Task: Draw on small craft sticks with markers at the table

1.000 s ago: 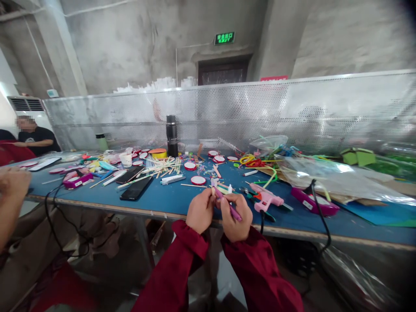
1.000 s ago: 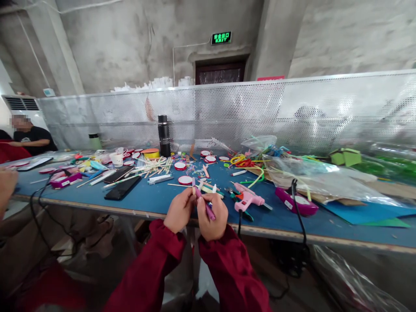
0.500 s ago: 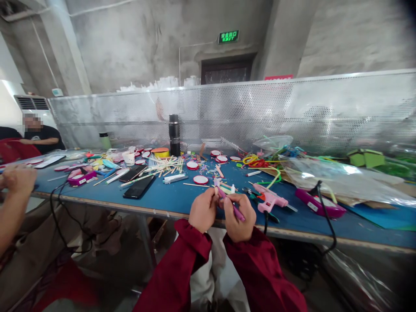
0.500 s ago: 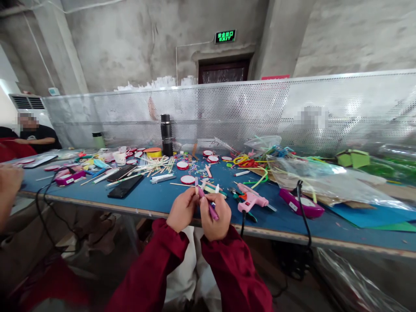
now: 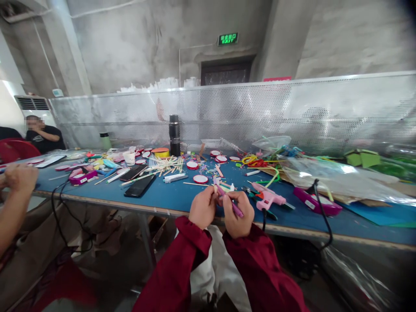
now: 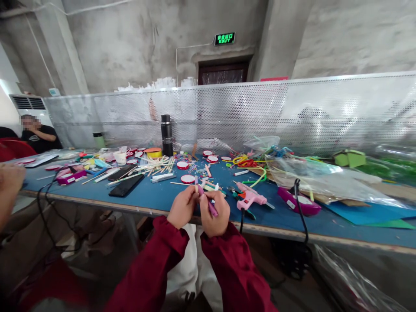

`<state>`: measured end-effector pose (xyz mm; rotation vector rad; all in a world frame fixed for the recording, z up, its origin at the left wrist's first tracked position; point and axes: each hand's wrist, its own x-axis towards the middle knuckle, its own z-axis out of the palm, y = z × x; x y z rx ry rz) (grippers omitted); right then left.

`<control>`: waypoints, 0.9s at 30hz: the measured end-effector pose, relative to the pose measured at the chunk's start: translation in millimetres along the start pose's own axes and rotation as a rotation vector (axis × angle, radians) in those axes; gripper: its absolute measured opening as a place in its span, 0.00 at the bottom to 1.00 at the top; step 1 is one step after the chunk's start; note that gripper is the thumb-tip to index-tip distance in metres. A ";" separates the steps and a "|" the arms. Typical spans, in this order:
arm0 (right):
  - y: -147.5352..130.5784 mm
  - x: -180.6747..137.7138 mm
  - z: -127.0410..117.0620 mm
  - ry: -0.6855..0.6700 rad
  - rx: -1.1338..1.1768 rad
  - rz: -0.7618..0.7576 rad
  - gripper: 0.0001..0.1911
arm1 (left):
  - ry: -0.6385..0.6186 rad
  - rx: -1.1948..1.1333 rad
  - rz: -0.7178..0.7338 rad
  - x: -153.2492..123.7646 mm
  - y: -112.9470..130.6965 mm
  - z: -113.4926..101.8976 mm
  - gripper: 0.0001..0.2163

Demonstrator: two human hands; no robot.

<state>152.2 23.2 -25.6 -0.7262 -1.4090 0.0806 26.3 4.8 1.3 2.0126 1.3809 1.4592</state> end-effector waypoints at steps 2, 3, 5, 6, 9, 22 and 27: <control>-0.4 -0.1 0.1 0.001 0.002 0.000 0.03 | 0.004 -0.003 0.001 0.2 -0.7 0.4 0.08; -0.5 -0.2 0.2 0.002 0.004 -0.001 0.03 | 0.006 -0.005 0.000 0.2 -1.0 0.7 0.08; -0.4 -0.3 0.4 0.005 0.005 -0.001 0.03 | 0.008 -0.006 -0.004 0.4 -1.9 1.1 0.07; -0.4 -0.2 0.5 0.002 0.003 0.000 0.04 | 0.009 -0.007 -0.006 0.5 -2.5 1.3 0.07; -0.2 0.3 0.8 -0.011 0.001 0.001 0.04 | 0.008 -0.009 -0.009 1.0 -4.1 1.9 0.08; -1.3 3.7 0.0 -0.047 0.050 0.024 0.06 | -0.003 -0.002 -0.008 1.9 -5.5 0.8 0.08; -0.3 3.2 0.4 -0.039 0.075 0.018 0.06 | -0.005 -0.024 0.010 1.1 -4.3 0.6 0.09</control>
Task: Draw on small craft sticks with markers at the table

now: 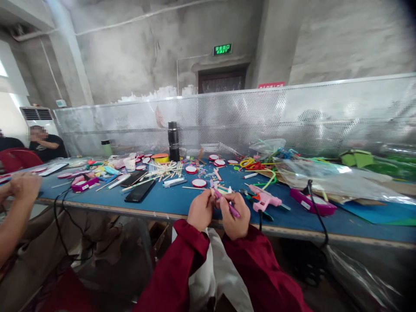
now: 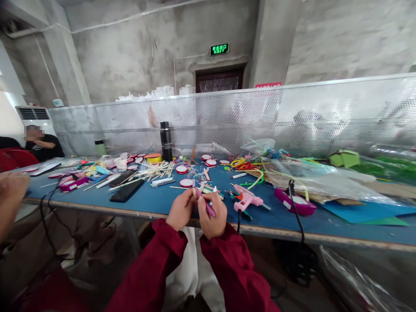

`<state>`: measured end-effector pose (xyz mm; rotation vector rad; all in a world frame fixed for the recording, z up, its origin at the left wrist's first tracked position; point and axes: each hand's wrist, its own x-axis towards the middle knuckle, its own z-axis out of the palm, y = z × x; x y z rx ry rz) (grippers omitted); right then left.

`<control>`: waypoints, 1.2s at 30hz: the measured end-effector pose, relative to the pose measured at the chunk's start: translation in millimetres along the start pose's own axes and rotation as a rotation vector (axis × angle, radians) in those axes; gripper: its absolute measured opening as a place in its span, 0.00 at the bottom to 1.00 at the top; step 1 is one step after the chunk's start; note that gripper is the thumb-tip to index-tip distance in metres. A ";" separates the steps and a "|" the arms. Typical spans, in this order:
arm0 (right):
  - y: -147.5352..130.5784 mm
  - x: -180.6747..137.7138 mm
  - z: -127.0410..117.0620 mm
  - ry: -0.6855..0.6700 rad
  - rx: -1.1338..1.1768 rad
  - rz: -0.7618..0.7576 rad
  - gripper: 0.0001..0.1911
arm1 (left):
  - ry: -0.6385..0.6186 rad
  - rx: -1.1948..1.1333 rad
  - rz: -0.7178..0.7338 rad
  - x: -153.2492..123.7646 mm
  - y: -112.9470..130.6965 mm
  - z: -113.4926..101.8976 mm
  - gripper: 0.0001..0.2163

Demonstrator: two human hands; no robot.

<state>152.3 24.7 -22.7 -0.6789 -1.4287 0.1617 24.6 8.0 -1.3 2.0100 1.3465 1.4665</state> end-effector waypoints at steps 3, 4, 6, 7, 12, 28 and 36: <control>-0.8 0.5 0.0 0.009 0.000 0.003 0.07 | -0.001 -0.008 0.004 -0.4 0.9 -0.2 0.08; -1.6 0.8 -0.2 0.012 -0.002 0.005 0.07 | -0.002 -0.009 0.005 -0.4 1.1 -0.3 0.08; -3.8 1.6 -0.6 0.014 -0.006 0.006 0.08 | -0.004 -0.010 0.008 0.0 0.9 -0.1 0.08; -5.0 2.0 -0.9 0.014 -0.005 0.006 0.09 | -0.005 -0.010 0.007 0.3 0.7 0.0 0.09; -9.6 3.8 -2.0 0.015 -0.002 0.015 0.10 | -0.010 -0.002 -0.001 1.1 -0.9 0.7 0.09; -2.1 7.2 4.6 0.015 0.096 0.096 0.10 | -0.068 -0.177 -0.085 10.3 -1.1 -0.9 0.09; -13.7 20.8 10.2 0.015 0.080 0.120 0.09 | -0.135 -0.351 -0.167 21.2 -3.0 -15.0 0.12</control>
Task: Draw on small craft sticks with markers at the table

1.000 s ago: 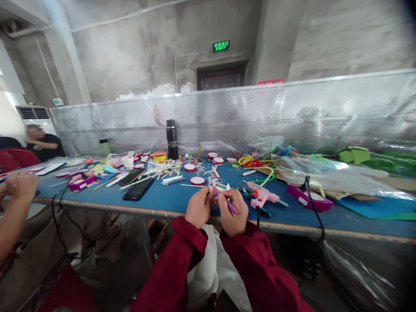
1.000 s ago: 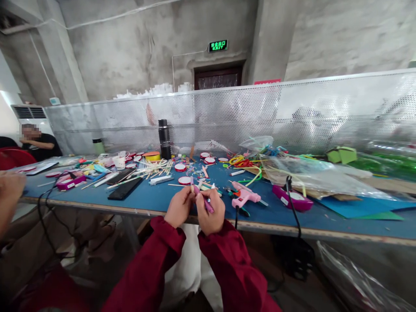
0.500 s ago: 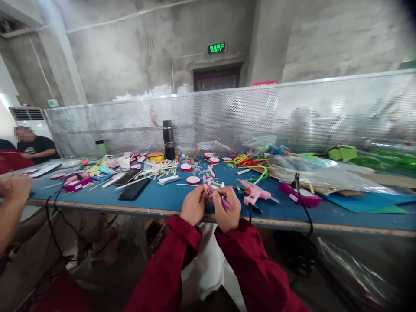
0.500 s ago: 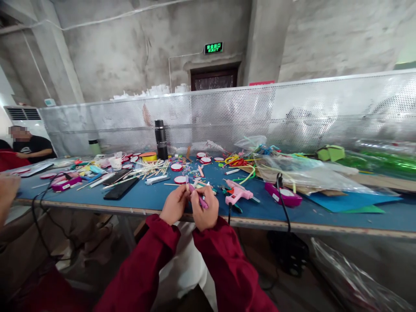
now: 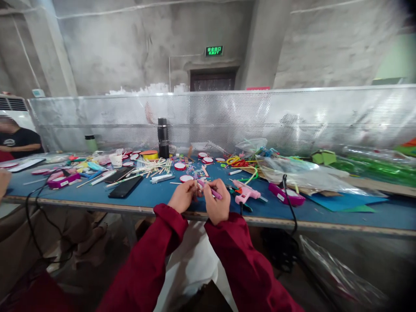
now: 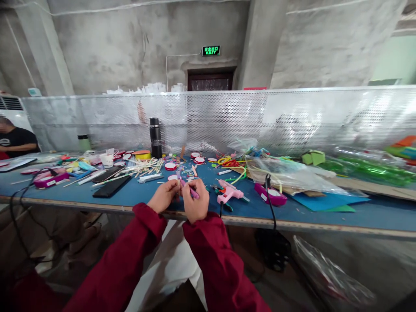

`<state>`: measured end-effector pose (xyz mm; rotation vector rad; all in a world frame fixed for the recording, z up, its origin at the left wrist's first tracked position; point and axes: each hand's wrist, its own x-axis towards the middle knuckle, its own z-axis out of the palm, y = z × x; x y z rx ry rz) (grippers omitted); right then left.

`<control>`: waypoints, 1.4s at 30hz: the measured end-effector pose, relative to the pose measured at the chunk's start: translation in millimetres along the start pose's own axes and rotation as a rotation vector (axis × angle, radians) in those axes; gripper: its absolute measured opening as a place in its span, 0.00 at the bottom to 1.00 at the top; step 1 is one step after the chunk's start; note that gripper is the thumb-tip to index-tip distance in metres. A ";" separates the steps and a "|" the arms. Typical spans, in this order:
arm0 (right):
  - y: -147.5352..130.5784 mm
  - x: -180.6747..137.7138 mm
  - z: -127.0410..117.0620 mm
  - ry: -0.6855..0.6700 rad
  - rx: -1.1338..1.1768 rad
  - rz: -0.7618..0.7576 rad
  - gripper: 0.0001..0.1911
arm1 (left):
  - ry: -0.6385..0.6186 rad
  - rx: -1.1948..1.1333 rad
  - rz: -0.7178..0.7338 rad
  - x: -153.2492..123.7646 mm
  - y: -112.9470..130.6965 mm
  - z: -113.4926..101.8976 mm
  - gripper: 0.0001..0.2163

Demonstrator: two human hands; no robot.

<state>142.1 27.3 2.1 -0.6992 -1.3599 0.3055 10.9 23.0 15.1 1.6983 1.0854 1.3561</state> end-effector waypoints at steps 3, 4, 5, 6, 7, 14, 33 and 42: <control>-3.5 5.7 3.6 -0.007 -0.009 0.006 0.09 | -0.004 -0.039 -0.015 2.8 -2.6 -4.2 0.12; -3.5 7.3 5.0 -0.009 -0.007 0.010 0.09 | -0.003 -0.052 -0.016 4.2 -4.0 -4.6 0.12; -3.1 8.7 6.3 -0.009 -0.003 0.015 0.09 | -0.001 -0.063 -0.016 5.6 -5.5 -4.7 0.12; -2.3 9.8 7.5 -0.011 0.004 0.021 0.09 | 0.001 -0.074 -0.015 6.8 -7.2 -4.5 0.13; -1.3 10.5 8.6 -0.015 0.012 0.028 0.08 | 0.002 -0.083 -0.014 7.8 -8.8 -4.1 0.13; 3.4 6.8 11.3 -0.132 0.152 0.096 0.04 | 0.028 -0.095 0.011 3.4 -14.0 -4.6 0.14; 5.7 1.9 7.9 -0.151 0.218 0.076 0.05 | 0.096 -0.024 0.048 -6.0 -9.9 -2.1 0.11; 5.9 -0.2 5.4 -0.086 0.067 0.000 0.07 | 0.126 -0.047 0.018 -5.2 -10.3 -0.7 0.11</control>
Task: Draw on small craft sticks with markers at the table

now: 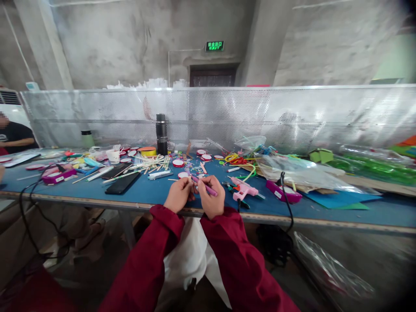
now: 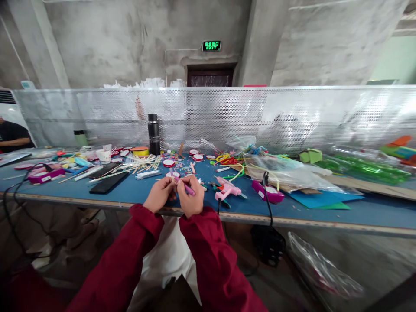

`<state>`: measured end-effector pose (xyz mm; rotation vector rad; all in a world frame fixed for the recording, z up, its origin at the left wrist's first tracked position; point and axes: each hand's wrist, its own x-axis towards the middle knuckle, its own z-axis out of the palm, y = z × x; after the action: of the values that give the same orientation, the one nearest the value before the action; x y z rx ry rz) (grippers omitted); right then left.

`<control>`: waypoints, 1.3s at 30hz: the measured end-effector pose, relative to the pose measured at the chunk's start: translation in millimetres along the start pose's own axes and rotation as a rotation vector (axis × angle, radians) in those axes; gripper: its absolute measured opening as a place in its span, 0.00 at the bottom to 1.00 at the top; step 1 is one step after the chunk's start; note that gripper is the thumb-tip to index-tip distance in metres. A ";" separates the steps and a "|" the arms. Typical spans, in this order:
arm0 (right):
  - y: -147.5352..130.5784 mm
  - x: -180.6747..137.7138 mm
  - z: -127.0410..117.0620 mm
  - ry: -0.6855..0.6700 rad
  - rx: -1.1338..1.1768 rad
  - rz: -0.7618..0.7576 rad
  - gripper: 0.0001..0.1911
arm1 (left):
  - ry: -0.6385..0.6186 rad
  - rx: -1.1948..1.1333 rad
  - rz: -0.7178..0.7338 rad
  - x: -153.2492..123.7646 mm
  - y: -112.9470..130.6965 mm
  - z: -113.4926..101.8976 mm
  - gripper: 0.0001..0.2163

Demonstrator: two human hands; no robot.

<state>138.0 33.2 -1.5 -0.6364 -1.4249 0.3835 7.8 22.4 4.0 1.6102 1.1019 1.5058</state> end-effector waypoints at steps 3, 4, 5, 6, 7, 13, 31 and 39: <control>-1.4 0.1 -0.3 -0.017 -0.044 -0.028 0.08 | 0.006 -0.001 -0.006 -0.6 0.4 0.6 0.11; -1.8 0.3 -0.4 -0.020 -0.057 -0.036 0.08 | 0.008 -0.002 -0.008 -0.8 0.4 0.7 0.11; -2.0 0.4 -0.6 -0.021 -0.069 -0.044 0.07 | 0.009 -0.003 -0.009 -0.9 0.4 0.9 0.11; -2.1 0.6 -0.7 -0.022 -0.079 -0.050 0.07 | 0.009 -0.004 -0.009 -0.9 0.3 1.0 0.11; -2.2 0.7 -0.8 -0.024 -0.087 -0.055 0.07 | 0.009 -0.005 -0.008 -1.0 0.1 1.1 0.11; -2.5 0.3 -0.5 -0.037 -0.120 -0.078 0.08 | 0.012 -0.006 -0.001 -1.2 -0.6 0.8 0.10; -5.8 -0.7 -1.3 -0.004 -0.164 -0.082 0.08 | 0.009 -0.022 -0.008 -1.1 -0.8 1.4 0.10; -5.6 -0.6 -1.1 0.005 -0.184 -0.082 0.09 | 0.011 -0.010 0.000 -1.3 0.1 1.6 0.10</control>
<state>138.3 28.3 1.5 -0.7244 -1.4869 0.1867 9.4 21.3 3.2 1.5967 1.0986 1.5190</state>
